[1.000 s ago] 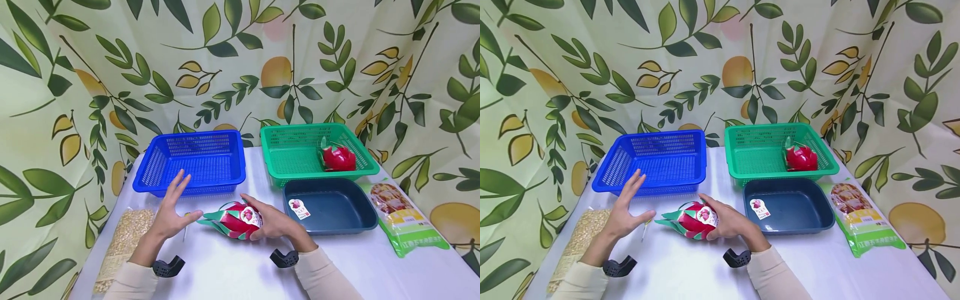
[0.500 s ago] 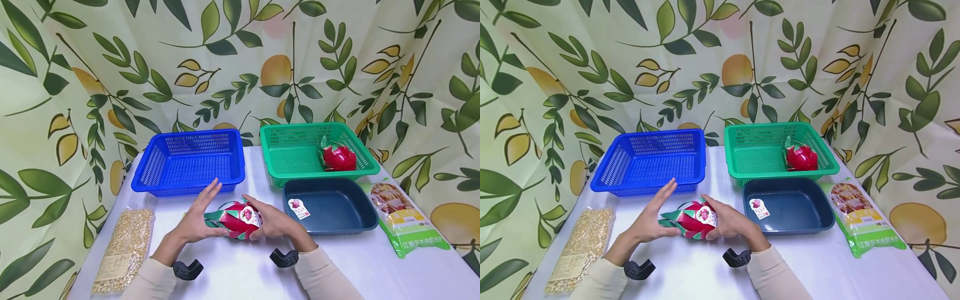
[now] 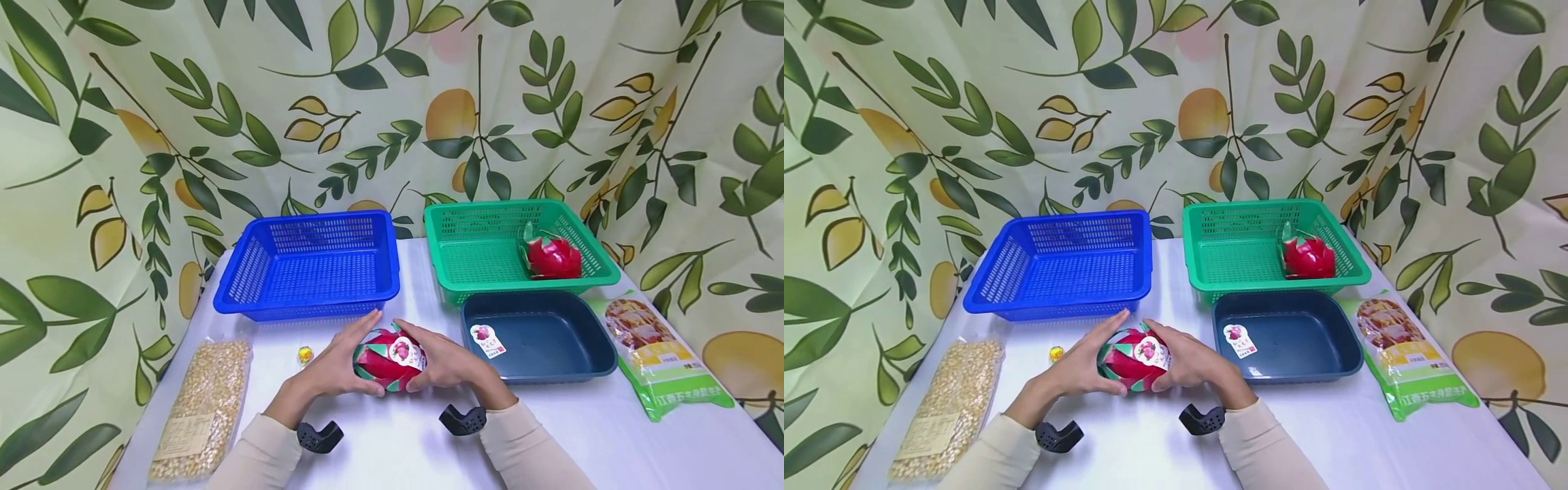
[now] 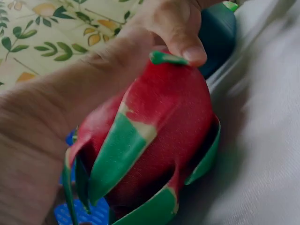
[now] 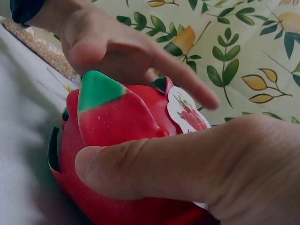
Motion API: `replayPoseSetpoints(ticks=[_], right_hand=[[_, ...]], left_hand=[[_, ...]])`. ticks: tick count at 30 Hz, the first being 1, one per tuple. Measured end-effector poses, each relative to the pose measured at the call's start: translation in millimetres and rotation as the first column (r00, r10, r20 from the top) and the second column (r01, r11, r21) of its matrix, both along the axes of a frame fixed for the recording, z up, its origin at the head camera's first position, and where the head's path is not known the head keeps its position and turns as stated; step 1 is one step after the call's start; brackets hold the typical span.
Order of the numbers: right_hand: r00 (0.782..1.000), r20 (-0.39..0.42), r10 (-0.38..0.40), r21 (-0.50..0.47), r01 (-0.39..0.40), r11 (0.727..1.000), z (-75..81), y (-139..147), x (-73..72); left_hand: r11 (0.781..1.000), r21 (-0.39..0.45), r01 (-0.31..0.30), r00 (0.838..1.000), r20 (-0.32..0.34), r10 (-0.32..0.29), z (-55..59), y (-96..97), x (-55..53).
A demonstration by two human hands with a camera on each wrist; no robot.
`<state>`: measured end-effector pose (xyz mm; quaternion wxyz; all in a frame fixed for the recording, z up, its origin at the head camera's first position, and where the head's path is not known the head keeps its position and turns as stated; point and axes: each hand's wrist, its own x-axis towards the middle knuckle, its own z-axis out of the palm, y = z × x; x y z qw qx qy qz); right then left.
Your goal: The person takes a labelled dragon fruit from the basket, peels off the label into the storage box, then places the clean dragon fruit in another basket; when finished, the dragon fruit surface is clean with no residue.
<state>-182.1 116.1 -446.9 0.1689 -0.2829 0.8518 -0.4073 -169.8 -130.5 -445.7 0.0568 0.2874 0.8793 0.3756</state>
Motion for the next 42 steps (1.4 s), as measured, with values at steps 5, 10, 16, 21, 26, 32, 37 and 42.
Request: replayPoseSetpoints(ticks=[5,10,16,21,26,32,37,42], right_hand=[[1.000,-0.007,0.012,0.007,-0.012,1.000,1.8,-2.6,-1.1],[1.000,0.008,0.010,0.009,-0.010,1.000,3.9,-4.6,-1.1],[1.000,0.003,0.018,0.033,-0.018,0.999,6.5,-5.2,-1.7],[0.999,0.024,0.037,0.014,-0.038,0.999,14.4,-0.2,-5.8],[0.997,0.012,0.080,-0.027,-0.079,0.996,31.7,3.3,-11.3],[0.985,0.030,0.167,-0.027,-0.166,0.986,45.9,-0.2,-22.1],[0.973,0.070,0.218,-0.042,-0.215,0.976,47.9,-3.2,-33.6],[0.969,0.068,0.239,-0.031,-0.238,0.971,45.1,-9.6,-42.3]], left_hand=[[0.998,-0.055,0.005,0.998,0.069,-0.001,-4.0,1.4,-2.7],[0.995,-0.101,0.008,0.997,0.075,0.000,-5.4,2.5,-4.6],[0.997,-0.079,-0.009,0.997,0.076,0.015,-6.4,1.8,-7.1],[0.998,-0.061,-0.008,0.999,0.052,0.011,-9.9,0.8,-9.8],[0.999,-0.043,0.004,1.000,0.004,-0.003,-13.0,0.7,-12.1],[0.999,-0.034,0.009,1.000,0.001,-0.009,-14.3,0.9,-13.4],[1.000,-0.012,0.019,1.000,0.014,-0.019,-14.2,1.5,-14.5],[1.000,-0.010,0.019,0.999,0.037,-0.019,-13.4,0.3,-14.3]])
